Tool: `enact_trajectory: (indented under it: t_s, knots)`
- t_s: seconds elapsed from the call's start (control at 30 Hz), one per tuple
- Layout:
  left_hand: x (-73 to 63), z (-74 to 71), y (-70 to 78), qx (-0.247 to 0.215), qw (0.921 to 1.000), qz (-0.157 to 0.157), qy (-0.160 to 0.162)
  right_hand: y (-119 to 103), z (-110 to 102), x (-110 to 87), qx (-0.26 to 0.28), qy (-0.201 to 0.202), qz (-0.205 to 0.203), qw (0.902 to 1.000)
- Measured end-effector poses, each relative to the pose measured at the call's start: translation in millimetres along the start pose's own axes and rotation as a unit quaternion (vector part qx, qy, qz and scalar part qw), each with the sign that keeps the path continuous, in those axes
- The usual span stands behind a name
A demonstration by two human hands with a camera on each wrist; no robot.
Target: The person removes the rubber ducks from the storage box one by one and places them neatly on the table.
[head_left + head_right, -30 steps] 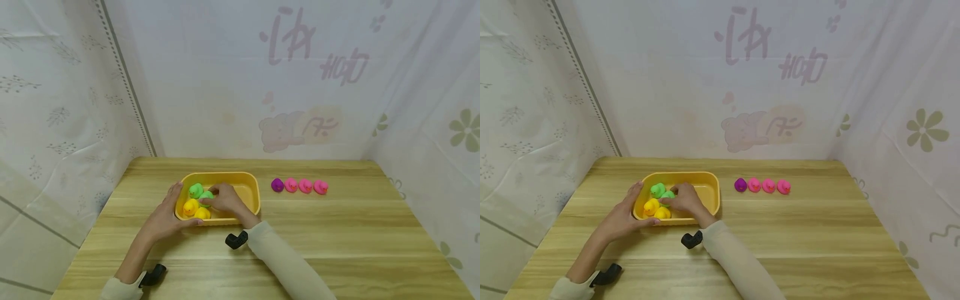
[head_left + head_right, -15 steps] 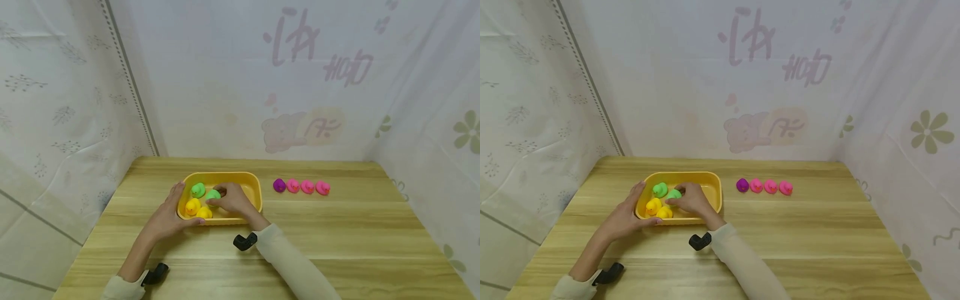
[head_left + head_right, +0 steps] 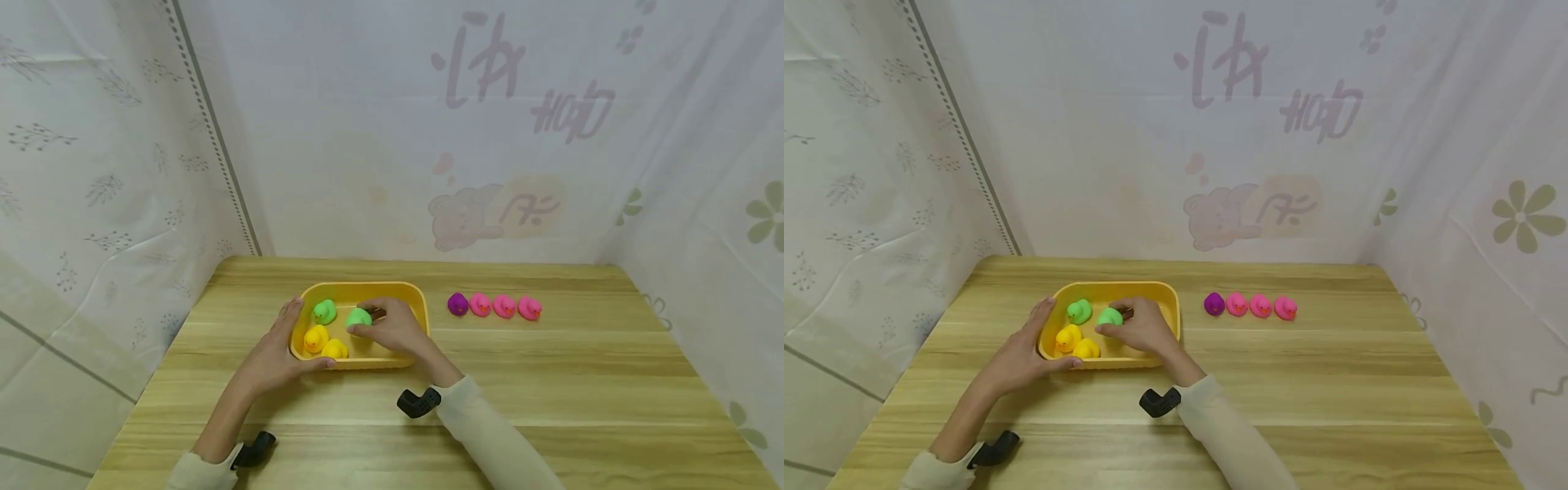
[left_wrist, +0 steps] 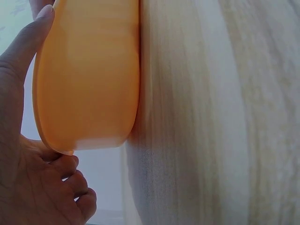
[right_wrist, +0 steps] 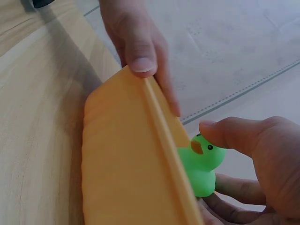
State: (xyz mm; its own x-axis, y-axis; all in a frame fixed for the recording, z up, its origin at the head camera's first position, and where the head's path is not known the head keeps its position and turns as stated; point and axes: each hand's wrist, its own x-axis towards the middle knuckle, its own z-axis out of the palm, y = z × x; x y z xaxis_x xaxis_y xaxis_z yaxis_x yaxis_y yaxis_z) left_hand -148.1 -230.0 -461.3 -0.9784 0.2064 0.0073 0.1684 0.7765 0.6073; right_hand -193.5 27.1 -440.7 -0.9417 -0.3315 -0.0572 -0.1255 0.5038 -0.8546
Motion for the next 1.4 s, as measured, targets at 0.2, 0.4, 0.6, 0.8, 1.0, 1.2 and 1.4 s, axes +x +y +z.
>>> enact_trajectory:
  t_s: [0.2,0.4,0.6,0.8,1.0,1.2,1.4]
  knots:
    - [-1.2,-0.7,0.9,-0.001,1.0000,0.005,0.003,0,-10,-8.5,0.030,-0.007,-0.016,0.9994]
    - [-1.5,-0.2,0.3,-0.014,0.9999,-0.001,-0.005,3,-19,-16.7,0.062,0.001,-0.013,0.9980]
    - [-2.9,-1.5,-0.7,-0.015,0.9998,-0.006,-0.006,10,-27,-22.3,0.082,0.019,-0.028,0.9960]
    - [-2.2,-1.8,1.0,-0.014,0.9999,-0.002,-0.001,17,-41,-27.1,0.087,0.041,-0.034,0.9948]
    - [-1.8,0.7,0.6,-0.014,0.9999,-0.001,-0.001,22,-54,-35.8,0.094,0.051,-0.027,0.9939]
    - [-3.0,1.0,-0.6,-0.011,0.9999,0.004,0.003,28,-67,-40.2,0.072,0.063,-0.019,0.9952]
    - [-2.1,-0.5,1.8,-0.006,1.0000,0.007,0.004,33,-82,-42.2,0.070,0.064,-0.012,0.9954]
